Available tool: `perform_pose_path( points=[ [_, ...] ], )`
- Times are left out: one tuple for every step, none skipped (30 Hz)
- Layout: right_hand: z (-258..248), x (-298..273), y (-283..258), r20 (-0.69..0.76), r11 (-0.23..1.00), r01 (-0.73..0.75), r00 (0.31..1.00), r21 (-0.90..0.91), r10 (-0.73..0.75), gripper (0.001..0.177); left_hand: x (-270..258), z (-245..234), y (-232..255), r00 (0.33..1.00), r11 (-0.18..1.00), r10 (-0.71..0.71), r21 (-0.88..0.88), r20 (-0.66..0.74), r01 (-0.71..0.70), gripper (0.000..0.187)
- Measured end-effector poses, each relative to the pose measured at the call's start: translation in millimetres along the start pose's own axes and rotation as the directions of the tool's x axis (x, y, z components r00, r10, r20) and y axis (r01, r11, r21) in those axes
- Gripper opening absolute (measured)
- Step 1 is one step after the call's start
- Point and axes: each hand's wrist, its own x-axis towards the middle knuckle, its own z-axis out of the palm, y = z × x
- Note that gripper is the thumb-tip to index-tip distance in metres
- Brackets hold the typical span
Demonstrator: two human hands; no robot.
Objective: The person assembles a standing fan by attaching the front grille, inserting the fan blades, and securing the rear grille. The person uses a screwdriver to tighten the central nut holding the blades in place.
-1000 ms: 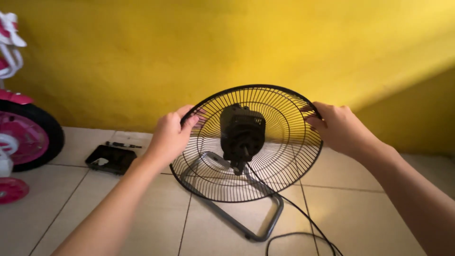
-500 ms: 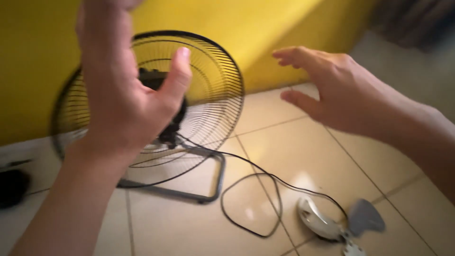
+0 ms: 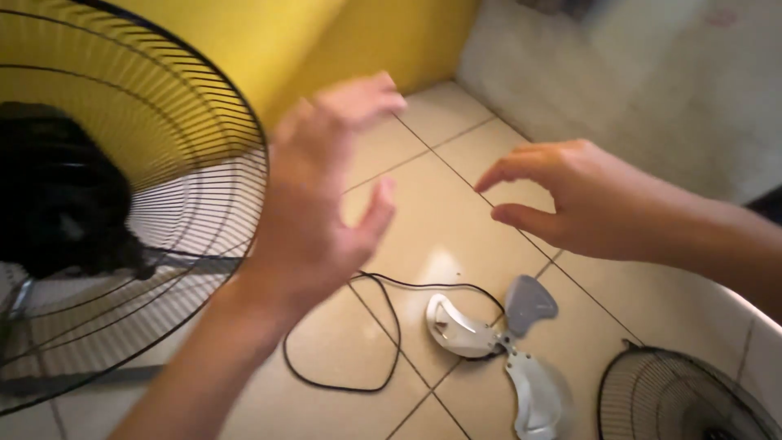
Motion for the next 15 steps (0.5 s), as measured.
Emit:
perform_pose_path(
  points=[
    [13,-1,17,-0.021,1.0,0.017,1.0,0.011,-0.016,0.037,-4,17,2,0.999,0.999,-0.021,-0.032,0.028,0.022,0.051],
    [28,-2,36,-0.043,0.999,0.033,0.999,0.022,-0.032,0.036,-9,35,5,0.996,0.997,-0.04,-0.065,0.075,0.045,0.052],
    [47,-4,58,-0.006,0.999,-0.019,1.0,0.031,0.02,0.035,-14,53,8,0.99,0.993,-0.059,-0.098,0.127,0.072,0.054],
    [68,-6,80,0.031,0.997,-0.072,0.997,0.038,0.071,0.035,-20,68,8,0.981,0.989,-0.066,-0.12,0.181,0.089,0.055],
    [91,-11,102,0.103,0.981,-0.19,0.977,0.037,0.185,0.034,-27,85,10,0.969,0.983,-0.075,-0.144,0.236,0.111,0.055],
    [117,-18,124,0.172,0.952,-0.306,0.939,0.03,0.297,0.033,-35,100,13,0.953,0.977,-0.08,-0.168,0.291,0.133,0.056],
    [143,-28,143,0.23,0.943,-0.332,0.918,-0.004,0.324,0.036,-44,116,16,0.929,0.96,-0.121,-0.197,0.35,0.199,0.057],
    [170,-40,160,0.286,0.934,-0.355,0.892,-0.038,0.35,0.04,-53,131,20,0.898,0.939,-0.158,-0.22,0.41,0.265,0.057],
    [195,-52,175,0.336,0.93,-0.367,0.875,-0.01,0.349,0.043,-63,146,24,0.861,0.912,-0.192,-0.238,0.471,0.333,0.057],
    [218,-66,187,0.385,0.925,-0.38,0.856,0.018,0.344,0.046,-72,163,28,0.849,0.895,-0.19,-0.269,0.493,0.357,0.056],
    [239,-77,197,0.42,0.899,-0.438,0.818,0.013,0.392,0.049,-80,179,31,0.836,0.878,-0.188,-0.294,0.515,0.378,0.054],
    [257,-89,204,0.454,0.87,-0.493,0.777,0.007,0.437,0.052,-88,193,34,0.823,0.86,-0.184,-0.317,0.537,0.4,0.053],
    [271,-99,210,0.487,0.84,-0.542,0.732,-0.006,0.476,0.055,-97,206,38,0.811,0.853,-0.171,-0.328,0.56,0.407,0.053],
    [284,-109,214,0.492,0.82,-0.572,0.721,0.027,0.487,0.055,-105,218,42,0.798,0.846,-0.158,-0.338,0.582,0.413,0.054],
    [295,-117,217,0.5,0.799,-0.598,0.711,0.061,0.494,0.056,-112,228,45,0.783,0.839,-0.148,-0.343,0.604,0.423,0.054]
  ],
)
